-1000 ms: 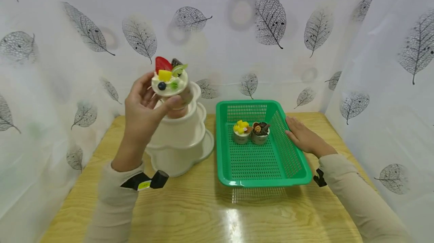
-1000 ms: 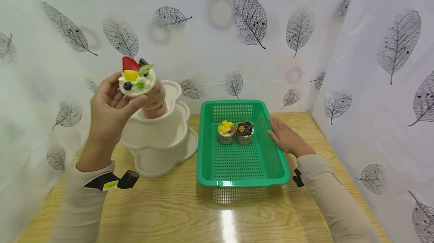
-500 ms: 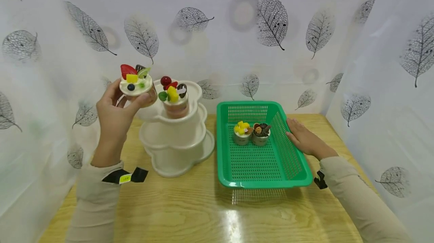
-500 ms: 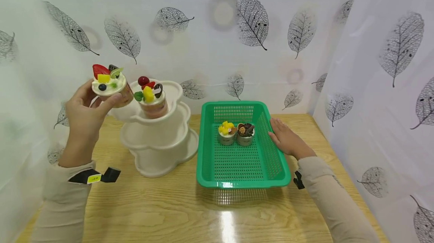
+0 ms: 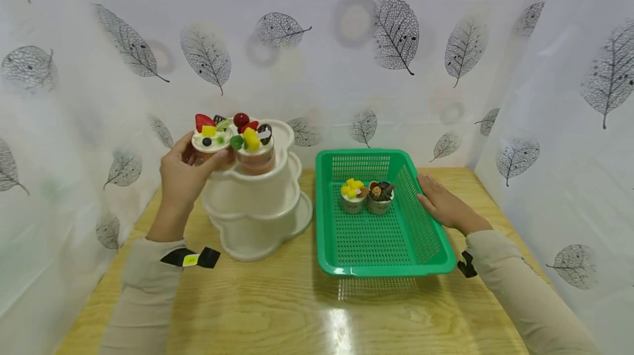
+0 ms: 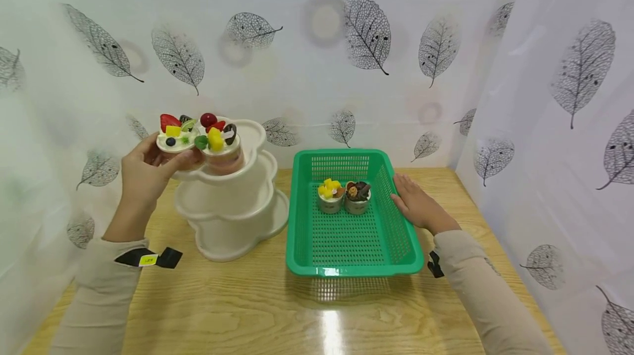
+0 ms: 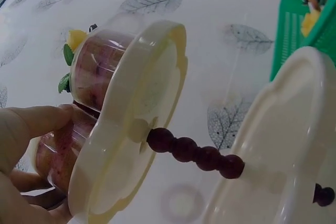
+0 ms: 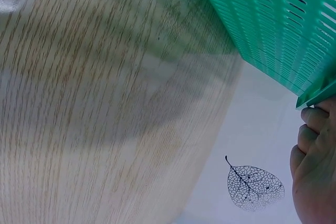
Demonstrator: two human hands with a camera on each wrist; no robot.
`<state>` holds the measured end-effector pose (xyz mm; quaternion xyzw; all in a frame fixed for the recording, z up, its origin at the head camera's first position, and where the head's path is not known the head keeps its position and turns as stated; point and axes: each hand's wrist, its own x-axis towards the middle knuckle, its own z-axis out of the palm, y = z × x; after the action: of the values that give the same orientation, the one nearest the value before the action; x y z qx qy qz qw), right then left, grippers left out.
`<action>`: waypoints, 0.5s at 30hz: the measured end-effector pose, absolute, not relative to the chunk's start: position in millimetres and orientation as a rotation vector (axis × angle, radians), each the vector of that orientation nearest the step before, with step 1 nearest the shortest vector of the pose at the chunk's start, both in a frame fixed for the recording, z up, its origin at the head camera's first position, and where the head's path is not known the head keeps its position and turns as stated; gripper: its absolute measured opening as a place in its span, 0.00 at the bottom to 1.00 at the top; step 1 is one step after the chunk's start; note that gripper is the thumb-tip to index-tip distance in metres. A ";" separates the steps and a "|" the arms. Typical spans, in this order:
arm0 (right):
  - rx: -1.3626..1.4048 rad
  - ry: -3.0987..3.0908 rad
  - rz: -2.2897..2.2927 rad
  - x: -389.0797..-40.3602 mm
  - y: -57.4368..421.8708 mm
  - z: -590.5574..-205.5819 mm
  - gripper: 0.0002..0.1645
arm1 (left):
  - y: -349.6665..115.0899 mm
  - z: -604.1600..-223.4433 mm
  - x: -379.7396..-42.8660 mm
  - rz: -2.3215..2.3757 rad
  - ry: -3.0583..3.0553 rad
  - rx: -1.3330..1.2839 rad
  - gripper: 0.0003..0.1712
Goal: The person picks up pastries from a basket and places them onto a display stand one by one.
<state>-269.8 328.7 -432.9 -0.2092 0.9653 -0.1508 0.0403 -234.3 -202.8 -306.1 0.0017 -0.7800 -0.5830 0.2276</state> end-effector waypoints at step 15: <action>-0.639 2.966 -0.480 -269.1 328.4 -433.7 0.39 | -208.3 -301.6 -228.4 -1.393 -2.383 -0.019 0.46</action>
<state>-269.1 328.4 -433.7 -0.2078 0.9650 -0.1561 0.0349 -228.4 -208.3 -301.6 -0.0068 -0.8477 -0.4954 0.1894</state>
